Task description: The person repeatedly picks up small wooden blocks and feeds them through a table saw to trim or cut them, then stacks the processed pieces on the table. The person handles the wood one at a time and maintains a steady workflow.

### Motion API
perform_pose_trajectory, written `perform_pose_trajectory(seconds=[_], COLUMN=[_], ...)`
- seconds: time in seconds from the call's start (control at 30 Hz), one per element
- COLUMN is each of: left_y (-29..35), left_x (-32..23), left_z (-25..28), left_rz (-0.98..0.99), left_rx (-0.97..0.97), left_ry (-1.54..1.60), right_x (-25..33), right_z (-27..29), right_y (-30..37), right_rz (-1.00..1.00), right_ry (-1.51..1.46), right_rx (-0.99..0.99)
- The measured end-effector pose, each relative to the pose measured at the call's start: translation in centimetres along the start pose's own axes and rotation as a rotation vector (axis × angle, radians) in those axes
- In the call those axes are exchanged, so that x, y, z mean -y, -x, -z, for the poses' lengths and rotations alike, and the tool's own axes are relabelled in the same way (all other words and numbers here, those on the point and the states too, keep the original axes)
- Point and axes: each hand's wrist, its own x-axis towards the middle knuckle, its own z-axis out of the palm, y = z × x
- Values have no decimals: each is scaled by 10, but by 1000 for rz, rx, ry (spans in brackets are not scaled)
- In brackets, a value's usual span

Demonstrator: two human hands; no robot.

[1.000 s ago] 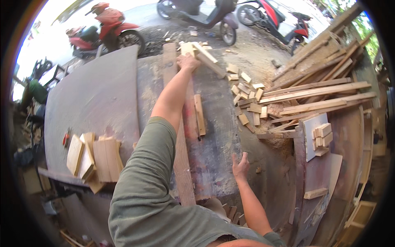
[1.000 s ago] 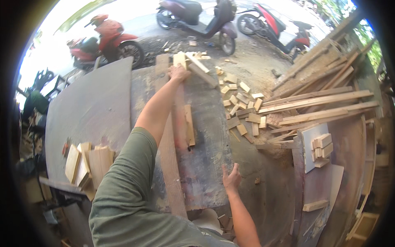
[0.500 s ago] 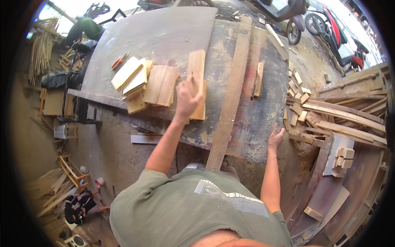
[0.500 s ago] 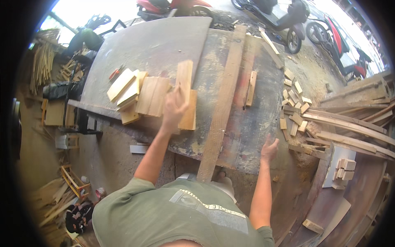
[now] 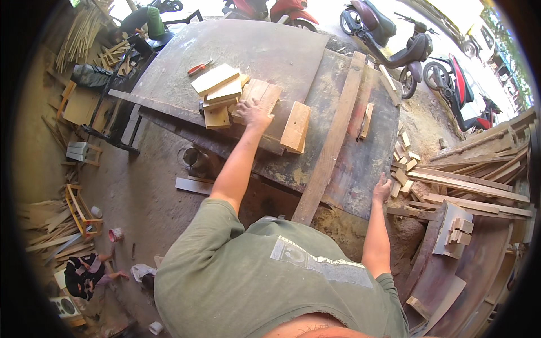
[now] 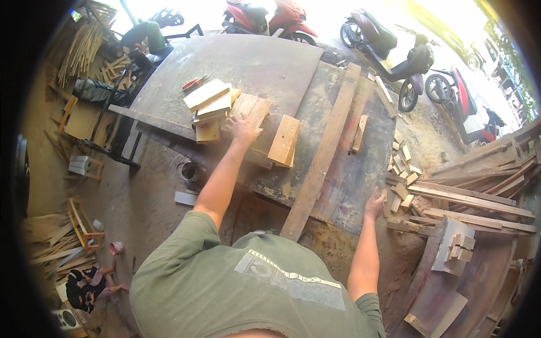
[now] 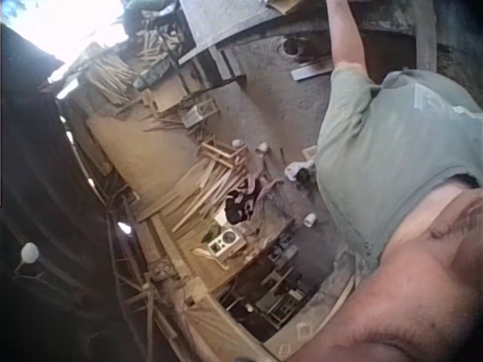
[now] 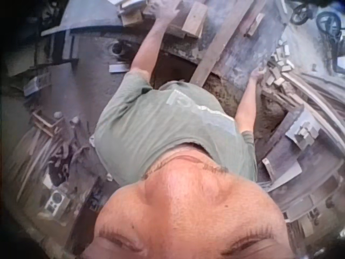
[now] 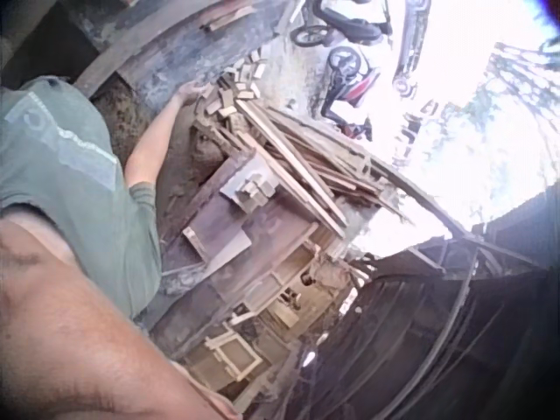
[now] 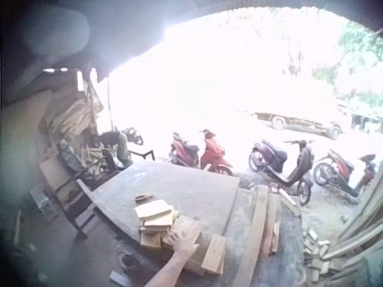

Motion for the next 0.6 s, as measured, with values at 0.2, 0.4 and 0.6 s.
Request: perform_pose_trajectory(seconds=[0.2,0.4,0.6], left_y=[-15,-26,59], left_x=[15,40,72], left_z=[17,22,42], left_rz=[75,167,-388], left_rx=[184,276,869], left_ry=[43,419,2032], right_x=[-25,19,85], right_z=[-9,48,107], right_y=[21,100,200], right_rz=[127,389,715], right_ry=[-13,-145,-361], right_rx=[-193,-375,-184])
